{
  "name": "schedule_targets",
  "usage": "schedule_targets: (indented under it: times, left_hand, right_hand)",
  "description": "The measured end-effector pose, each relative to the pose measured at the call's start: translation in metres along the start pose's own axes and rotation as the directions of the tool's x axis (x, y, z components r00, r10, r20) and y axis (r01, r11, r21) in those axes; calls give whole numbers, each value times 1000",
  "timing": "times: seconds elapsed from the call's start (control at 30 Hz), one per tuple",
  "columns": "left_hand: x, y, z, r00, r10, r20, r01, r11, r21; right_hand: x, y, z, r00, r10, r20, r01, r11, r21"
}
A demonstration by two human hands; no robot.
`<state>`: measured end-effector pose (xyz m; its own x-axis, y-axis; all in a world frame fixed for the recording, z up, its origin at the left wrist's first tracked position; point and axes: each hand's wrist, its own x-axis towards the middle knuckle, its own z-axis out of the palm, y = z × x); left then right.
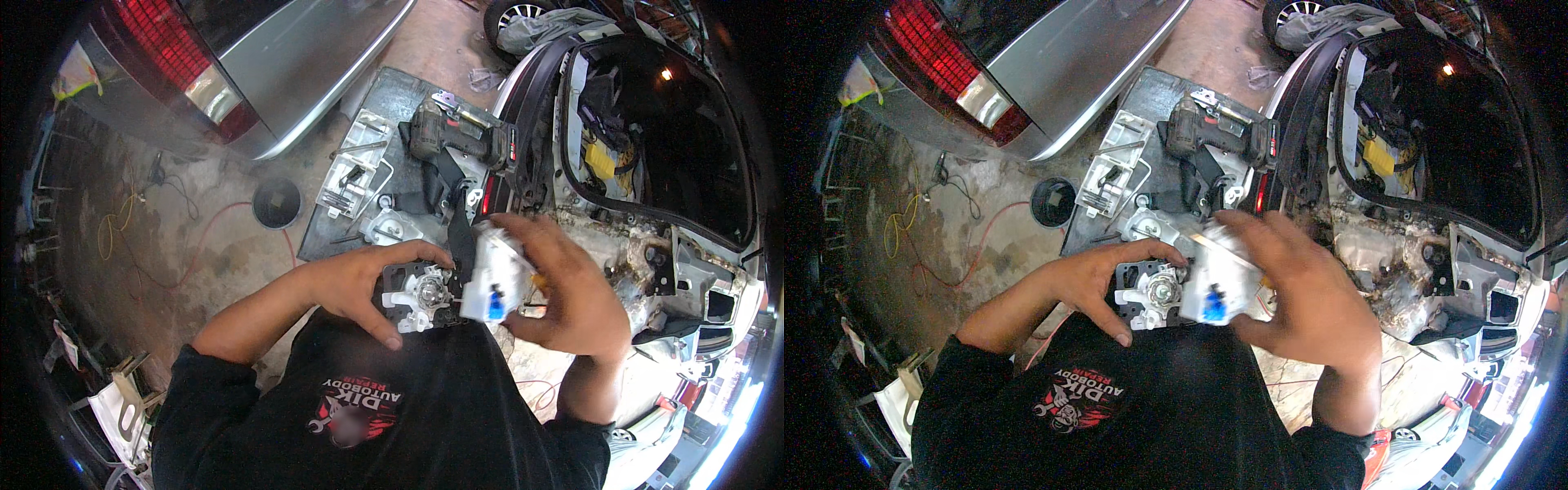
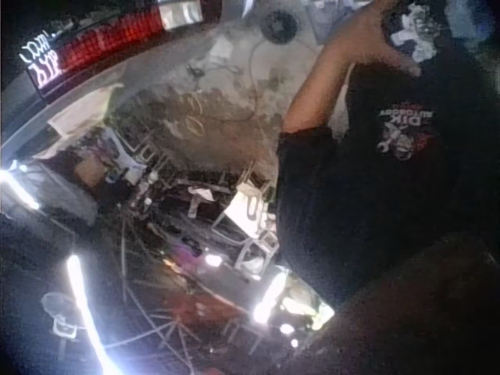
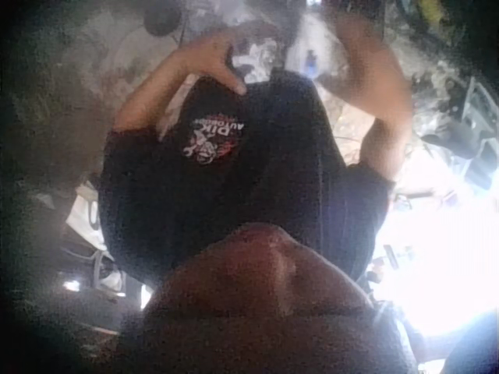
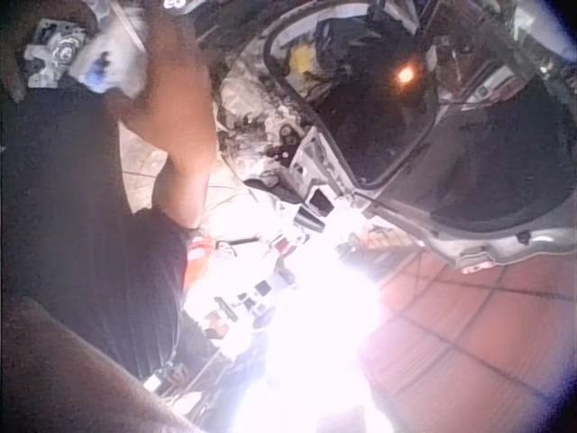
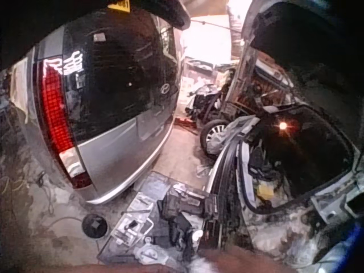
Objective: The person cleans a small metallic car part with a white cloth, then uses a yellow-handled screwdriver to adjust or remove components from the part. The person repeatedly manipulates the part and tool, focusing on specific areas of the assembly.
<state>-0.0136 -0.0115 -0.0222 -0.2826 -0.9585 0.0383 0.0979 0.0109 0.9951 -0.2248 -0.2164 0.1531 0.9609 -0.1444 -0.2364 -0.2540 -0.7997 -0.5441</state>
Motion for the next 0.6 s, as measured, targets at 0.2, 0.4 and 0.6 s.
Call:
schedule_targets:
  times: [0.2, 0.4, 0.6]
  left_hand:
    - [0, -1, 0, 1000, -12, -13, 13, 999, 39]
    - [-3, 4, 1, 1000, -2, -23, 4, 997, 79]
    - [-10, -8, 5, 994, 79, -79, -69, 991, 118]
  right_hand:
    - [-19, 12, -3, 993, 54, -108, -55, 998, -7]
    - [-24, 16, 2, 989, 102, -108, -97, 994, 56]
    - [-25, 20, 7, 982, 167, -90, -162, 985, 62]
